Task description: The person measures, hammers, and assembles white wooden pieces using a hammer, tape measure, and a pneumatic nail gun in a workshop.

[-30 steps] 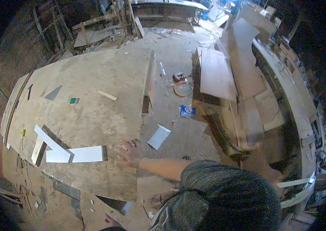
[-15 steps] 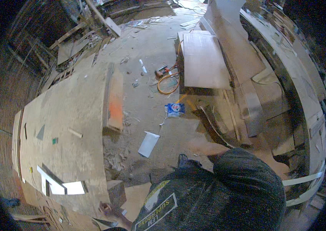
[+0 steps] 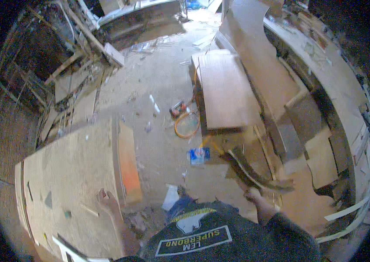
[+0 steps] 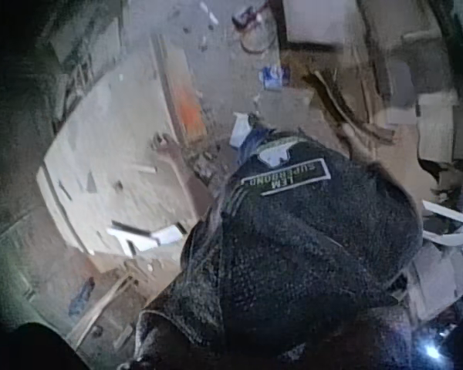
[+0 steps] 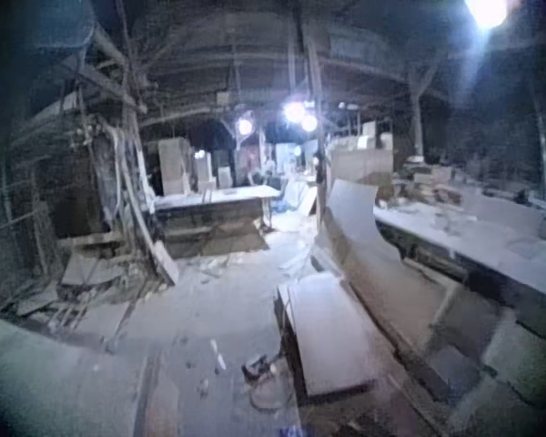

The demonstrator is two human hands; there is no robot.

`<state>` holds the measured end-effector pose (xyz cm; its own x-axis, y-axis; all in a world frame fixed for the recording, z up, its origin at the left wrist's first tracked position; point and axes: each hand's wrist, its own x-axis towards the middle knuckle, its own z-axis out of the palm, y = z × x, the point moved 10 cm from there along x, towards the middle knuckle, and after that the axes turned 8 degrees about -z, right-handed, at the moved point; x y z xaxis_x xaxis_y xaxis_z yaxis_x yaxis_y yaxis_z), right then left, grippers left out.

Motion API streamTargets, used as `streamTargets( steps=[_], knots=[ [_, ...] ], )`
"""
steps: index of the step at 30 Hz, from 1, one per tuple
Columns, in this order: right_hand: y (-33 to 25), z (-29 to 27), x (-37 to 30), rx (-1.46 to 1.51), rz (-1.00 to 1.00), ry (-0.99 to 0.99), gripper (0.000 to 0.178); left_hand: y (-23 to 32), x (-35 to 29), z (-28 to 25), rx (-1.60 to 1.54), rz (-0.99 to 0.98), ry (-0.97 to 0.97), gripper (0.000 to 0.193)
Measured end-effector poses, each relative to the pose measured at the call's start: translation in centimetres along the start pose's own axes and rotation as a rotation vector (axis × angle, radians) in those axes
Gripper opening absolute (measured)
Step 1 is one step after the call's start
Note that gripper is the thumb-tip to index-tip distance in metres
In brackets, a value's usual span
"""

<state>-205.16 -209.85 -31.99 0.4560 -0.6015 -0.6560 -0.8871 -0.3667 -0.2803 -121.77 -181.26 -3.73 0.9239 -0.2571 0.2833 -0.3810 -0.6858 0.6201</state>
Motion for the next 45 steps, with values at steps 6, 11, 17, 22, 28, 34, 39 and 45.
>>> streamTargets(
  steps=[6,11,17,22,28,34,39,45],
  knots=[
    [-18.5,-0.3,3.8,0.319,0.204,-0.003,0.039,7.7,19.2,9.0,0.109,0.058,-0.008,0.055],
    [-24.7,-7.1,13.7,0.409,0.131,-0.031,0.044,9.9,29.6,20.9,0.218,-0.099,-0.12,0.066],
    [-16.7,-14.2,23.1,0.047,0.075,-0.132,0.052,10.8,32.3,27.1,0.227,-0.201,-0.125,0.078],
    [-14.9,-20.2,45.8,-0.357,-0.218,-0.503,0.036,10.3,32.6,26.3,0.289,-0.363,0.027,0.083],
    [-25.4,-30.3,81.5,-0.441,-0.285,-0.36,0.024,9.9,33.8,28.2,0.552,-0.31,0.177,0.08],
    [-30.8,-30.0,107.3,-0.452,-0.25,0.016,0.025,8.0,34.2,29.3,0.714,-0.358,0.231,0.077],
    [-37.2,-25.2,116.6,-0.819,-0.506,-0.267,0.027,8.6,33.3,27.6,0.835,-0.423,0.242,0.075],
    [-32.4,-18.7,126.6,-1.183,-0.635,-0.14,0.053,7.0,32.9,26.2,0.874,-0.493,0.237,0.073]
  ],
)
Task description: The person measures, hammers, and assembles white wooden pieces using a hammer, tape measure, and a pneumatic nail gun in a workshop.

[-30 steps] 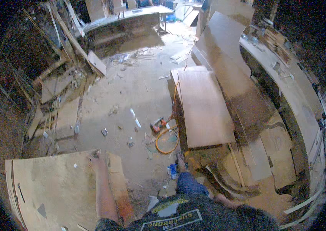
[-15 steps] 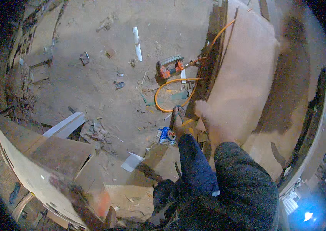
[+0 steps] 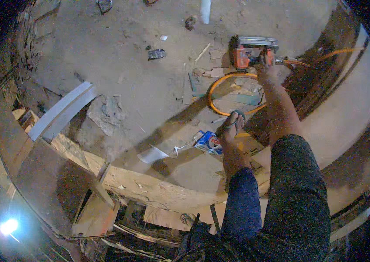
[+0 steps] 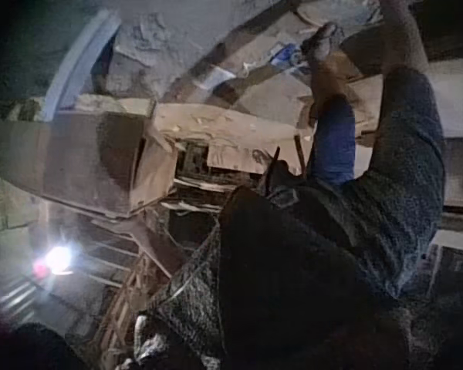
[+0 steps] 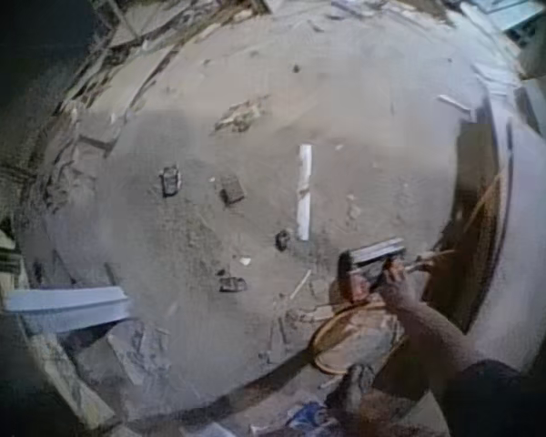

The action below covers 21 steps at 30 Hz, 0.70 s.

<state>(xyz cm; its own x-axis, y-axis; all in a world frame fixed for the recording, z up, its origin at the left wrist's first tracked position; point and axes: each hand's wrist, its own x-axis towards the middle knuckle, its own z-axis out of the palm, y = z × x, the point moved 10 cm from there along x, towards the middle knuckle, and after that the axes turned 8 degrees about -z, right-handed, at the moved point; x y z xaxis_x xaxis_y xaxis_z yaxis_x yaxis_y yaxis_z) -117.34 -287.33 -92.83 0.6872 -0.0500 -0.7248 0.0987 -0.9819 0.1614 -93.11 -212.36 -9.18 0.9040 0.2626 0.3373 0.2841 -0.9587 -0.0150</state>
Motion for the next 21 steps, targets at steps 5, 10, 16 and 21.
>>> streamTargets(
  steps=[5,10,16,21],
  knots=[
    [-1.7,-6.1,0.8,0.066,-0.145,-0.213,0.051,0.1,-1.5,-1.6,0.044,-0.028,0.034,0.071],
    [-1.0,-5.9,-1.1,0.07,-0.281,-0.048,0.033,-0.4,-0.7,3.2,-0.049,-0.056,0.003,0.069],
    [-8.6,-17.6,-6.2,0.288,-0.459,0.023,0.043,-1.3,-0.9,3.1,-0.136,-0.102,0.002,0.068],
    [-15.4,-30.1,-13.8,0.464,-0.502,-0.121,0.044,-2.8,-2.1,1.8,-0.195,-0.146,0.005,0.066]
  ],
)
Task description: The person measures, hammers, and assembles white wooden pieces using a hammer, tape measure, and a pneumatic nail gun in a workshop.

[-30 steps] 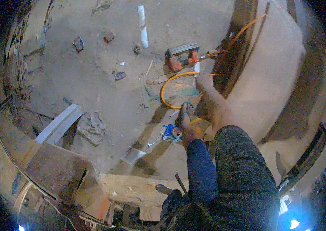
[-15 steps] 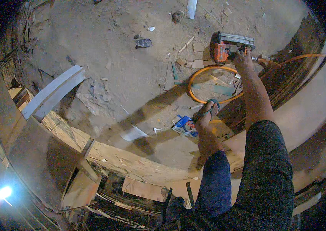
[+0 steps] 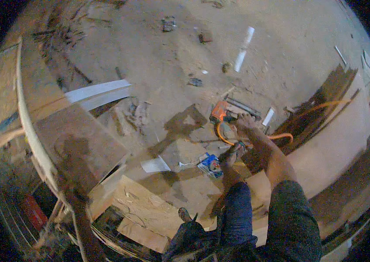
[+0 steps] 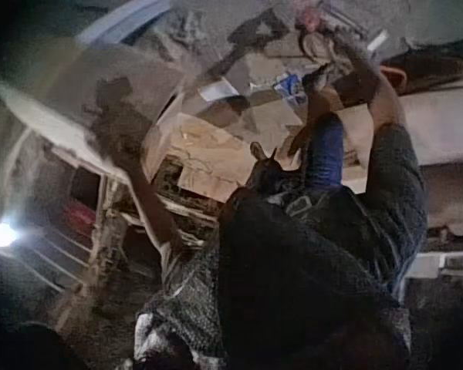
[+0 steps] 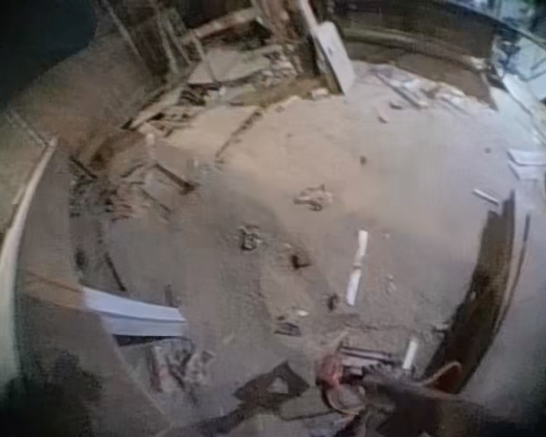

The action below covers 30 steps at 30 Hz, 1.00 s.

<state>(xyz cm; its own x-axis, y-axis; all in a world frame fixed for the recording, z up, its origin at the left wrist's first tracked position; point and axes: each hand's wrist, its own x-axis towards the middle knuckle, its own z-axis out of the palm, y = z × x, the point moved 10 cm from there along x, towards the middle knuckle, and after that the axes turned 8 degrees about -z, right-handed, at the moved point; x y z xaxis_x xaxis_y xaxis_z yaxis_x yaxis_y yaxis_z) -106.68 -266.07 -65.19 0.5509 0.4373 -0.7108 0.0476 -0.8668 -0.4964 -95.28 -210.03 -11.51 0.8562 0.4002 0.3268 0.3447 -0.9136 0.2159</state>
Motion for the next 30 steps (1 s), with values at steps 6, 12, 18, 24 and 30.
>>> streamTargets(
  steps=[6,12,18,24,30],
  knots=[
    [-14.2,-8.6,-6.9,0.041,-0.161,0.369,0.032,1.6,1.0,2.0,-0.015,-0.104,-0.1,0.067],
    [-28.8,-17.0,-17.6,0.093,-0.356,0.524,0.025,6.0,1.1,-1.9,0.184,-0.207,-0.208,0.088],
    [-37.9,-23.7,-30.6,0.219,-0.246,0.731,0.018,3.1,0.5,-4.1,-0.001,-0.284,-0.228,0.085],
    [-45.8,-27.7,-45.5,0.115,-0.135,1.007,0.029,0.7,-2.6,-10.1,-0.723,-0.004,-0.407,0.06],
    [-50.7,-28.9,-49.1,-0.136,-0.152,1.131,0.029,-20.9,-9.8,-20.6,-0.796,0.033,-0.129,0.027]
  ],
)
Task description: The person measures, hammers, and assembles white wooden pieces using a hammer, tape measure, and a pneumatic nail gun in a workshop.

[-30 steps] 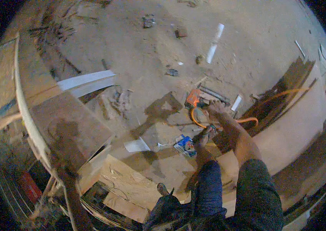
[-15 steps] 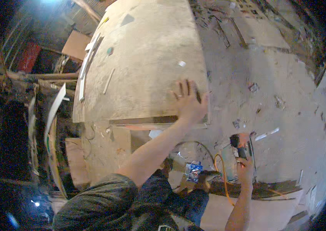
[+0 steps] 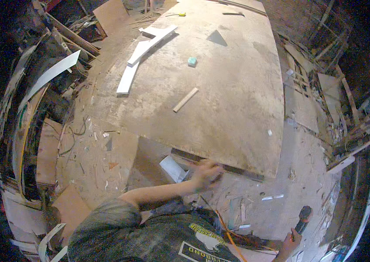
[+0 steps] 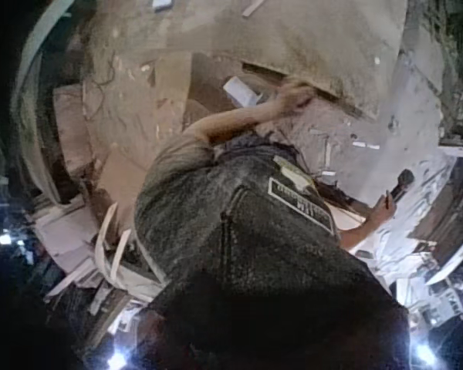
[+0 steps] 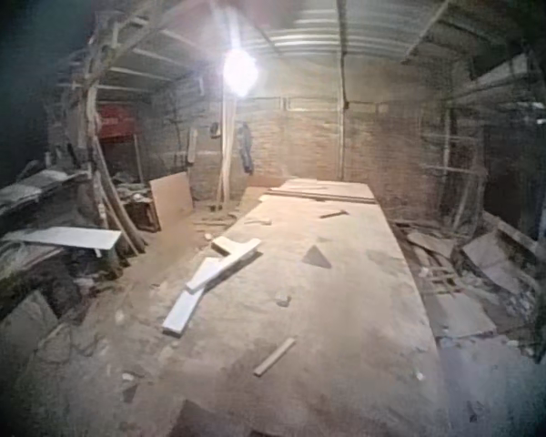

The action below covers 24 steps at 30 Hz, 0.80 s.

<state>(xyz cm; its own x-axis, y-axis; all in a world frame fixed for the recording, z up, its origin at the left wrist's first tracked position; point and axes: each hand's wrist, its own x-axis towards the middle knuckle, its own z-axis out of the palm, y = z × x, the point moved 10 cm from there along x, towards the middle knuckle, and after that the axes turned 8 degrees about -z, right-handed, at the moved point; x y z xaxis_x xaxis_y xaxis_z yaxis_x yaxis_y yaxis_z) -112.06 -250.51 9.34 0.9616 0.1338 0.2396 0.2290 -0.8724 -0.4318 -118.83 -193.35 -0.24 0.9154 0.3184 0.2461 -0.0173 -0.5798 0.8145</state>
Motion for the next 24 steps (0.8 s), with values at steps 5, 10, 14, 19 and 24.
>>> streamTargets(
  steps=[5,10,14,19,24],
  knots=[
    [-10.5,6.6,8.5,0.051,-0.185,-0.106,0.026,-13.5,-7.2,-18.8,0.165,-0.366,0.479,0.016],
    [-25.5,17.6,18.6,0.271,-0.39,-0.316,0.025,-16.4,-12.5,-28.3,0.4,-0.508,0.747,0.015],
    [-30.4,26.9,26.4,0.179,-0.623,-0.312,0.031,-11.7,-10.7,-30.8,0.499,-0.572,0.852,0.013],
    [-38.6,36.1,32.6,0.04,-0.752,-0.337,0.028,-12.2,-13.6,-31.5,0.566,-0.693,0.932,0.014],
    [-40.5,40.2,32.9,-0.073,-0.737,-0.264,0.026,-13.2,-13.5,-34.0,0.684,-0.659,0.986,0.014]
  ],
)
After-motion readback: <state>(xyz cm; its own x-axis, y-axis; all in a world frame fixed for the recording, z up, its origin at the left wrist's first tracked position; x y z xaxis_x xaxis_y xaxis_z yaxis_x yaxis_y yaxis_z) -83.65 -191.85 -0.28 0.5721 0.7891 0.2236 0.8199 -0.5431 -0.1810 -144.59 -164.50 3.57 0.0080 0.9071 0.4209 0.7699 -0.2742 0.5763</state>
